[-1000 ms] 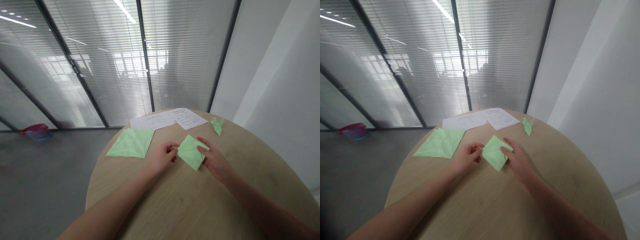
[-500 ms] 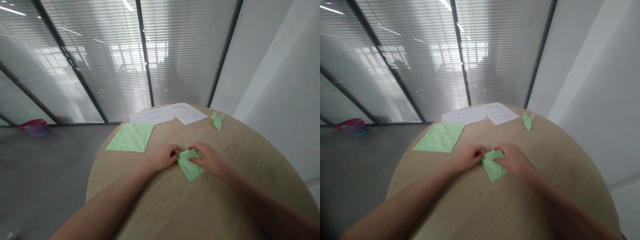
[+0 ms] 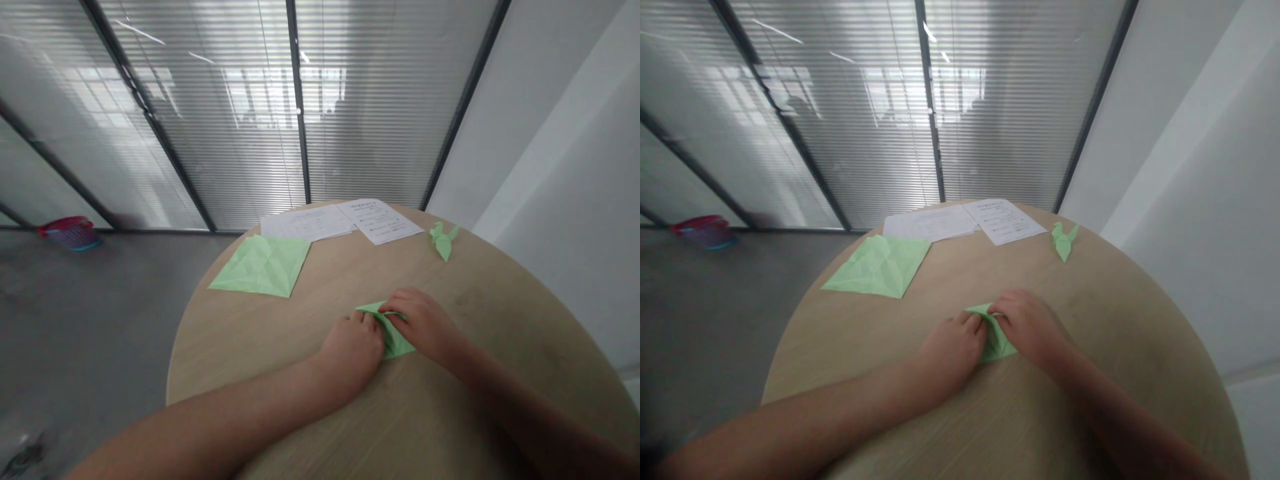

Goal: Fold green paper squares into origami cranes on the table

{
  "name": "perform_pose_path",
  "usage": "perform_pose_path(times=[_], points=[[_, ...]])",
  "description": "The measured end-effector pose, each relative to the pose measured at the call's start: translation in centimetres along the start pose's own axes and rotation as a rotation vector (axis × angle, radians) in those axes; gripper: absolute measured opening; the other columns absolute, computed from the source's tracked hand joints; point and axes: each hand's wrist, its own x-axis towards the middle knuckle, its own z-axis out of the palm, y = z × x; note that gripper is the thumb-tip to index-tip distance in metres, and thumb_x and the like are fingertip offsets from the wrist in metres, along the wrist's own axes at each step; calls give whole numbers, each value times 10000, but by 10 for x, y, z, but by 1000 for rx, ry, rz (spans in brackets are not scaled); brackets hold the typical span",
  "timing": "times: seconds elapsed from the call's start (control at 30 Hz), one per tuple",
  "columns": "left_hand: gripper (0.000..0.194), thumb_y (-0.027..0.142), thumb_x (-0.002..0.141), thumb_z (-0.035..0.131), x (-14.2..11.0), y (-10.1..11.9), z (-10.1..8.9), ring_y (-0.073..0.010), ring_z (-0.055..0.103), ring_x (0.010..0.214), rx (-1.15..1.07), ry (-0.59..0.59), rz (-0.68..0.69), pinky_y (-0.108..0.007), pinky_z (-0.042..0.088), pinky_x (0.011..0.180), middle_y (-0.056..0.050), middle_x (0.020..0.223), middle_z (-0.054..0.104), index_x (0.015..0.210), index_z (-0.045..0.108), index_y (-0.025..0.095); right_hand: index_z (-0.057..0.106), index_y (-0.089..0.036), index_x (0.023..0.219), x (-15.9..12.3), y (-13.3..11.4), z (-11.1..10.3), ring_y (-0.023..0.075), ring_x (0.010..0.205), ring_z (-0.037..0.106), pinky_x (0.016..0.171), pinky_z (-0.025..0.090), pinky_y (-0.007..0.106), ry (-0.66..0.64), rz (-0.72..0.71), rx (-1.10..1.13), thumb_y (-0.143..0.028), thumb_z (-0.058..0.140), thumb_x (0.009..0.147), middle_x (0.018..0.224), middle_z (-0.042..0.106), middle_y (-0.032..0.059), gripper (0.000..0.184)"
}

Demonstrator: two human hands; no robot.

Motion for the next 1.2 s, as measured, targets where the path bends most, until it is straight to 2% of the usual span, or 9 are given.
perform_pose_path(times=[0.17,0.3,0.4,0.5,0.73,1.0,1.2], points=[[298,194,1031,509,-4,14,13,-269,687,1026,-3,98,88,-369,589,807,-181,1179,727,1217,703,66,723,-178,800,-8,-2,-18,226,818,626,768,443,335,-93,-40,-125,-15,617,858,806,685,53,203],[382,255,1053,479,-12,27,20,-301,655,1175,25,213,151,-435,550,967,-181,1316,702,1321,668,59,709,-176,800,-21,2,-26,225,786,622,757,459,344,-112,-92,-105,17,598,819,793,675,49,224],[413,281,1056,462,-17,32,24,-350,632,1233,35,274,117,-522,514,1027,-164,1360,692,1356,660,77,732,-183,866,-31,7,-27,227,788,623,753,487,355,-94,-152,-66,-9,547,881,826,680,61,255],[433,295,1053,452,-20,32,24,-365,633,1233,27,299,109,-536,510,1028,-158,1371,687,1367,656,76,742,-193,1032,-40,10,-27,217,827,640,750,525,340,-61,-143,24,-47,496,952,917,697,79,297],[485,324,1046,443,-23,28,12,-364,632,1255,17,255,155,-507,516,1032,-194,1411,653,1403,620,47,702,-221,1201,-47,11,-24,202,880,676,788,580,325,-57,-131,175,-101,496,995,1012,715,75,316],[462,349,1055,467,-20,19,2,-329,623,1266,-42,180,185,-464,516,1068,-147,1417,656,1409,616,92,735,-252,1138,-43,10,-19,192,831,696,737,594,311,-34,-24,222,-177,478,1036,968,726,58,286],[418,365,1047,495,-18,16,-2,-324,607,1253,-140,140,137,-516,503,1076,-140,1384,667,1379,643,156,745,-255,1150,-43,7,-21,186,814,695,707,594,304,-47,-5,188,-195,473,1045,971,728,59,298]])
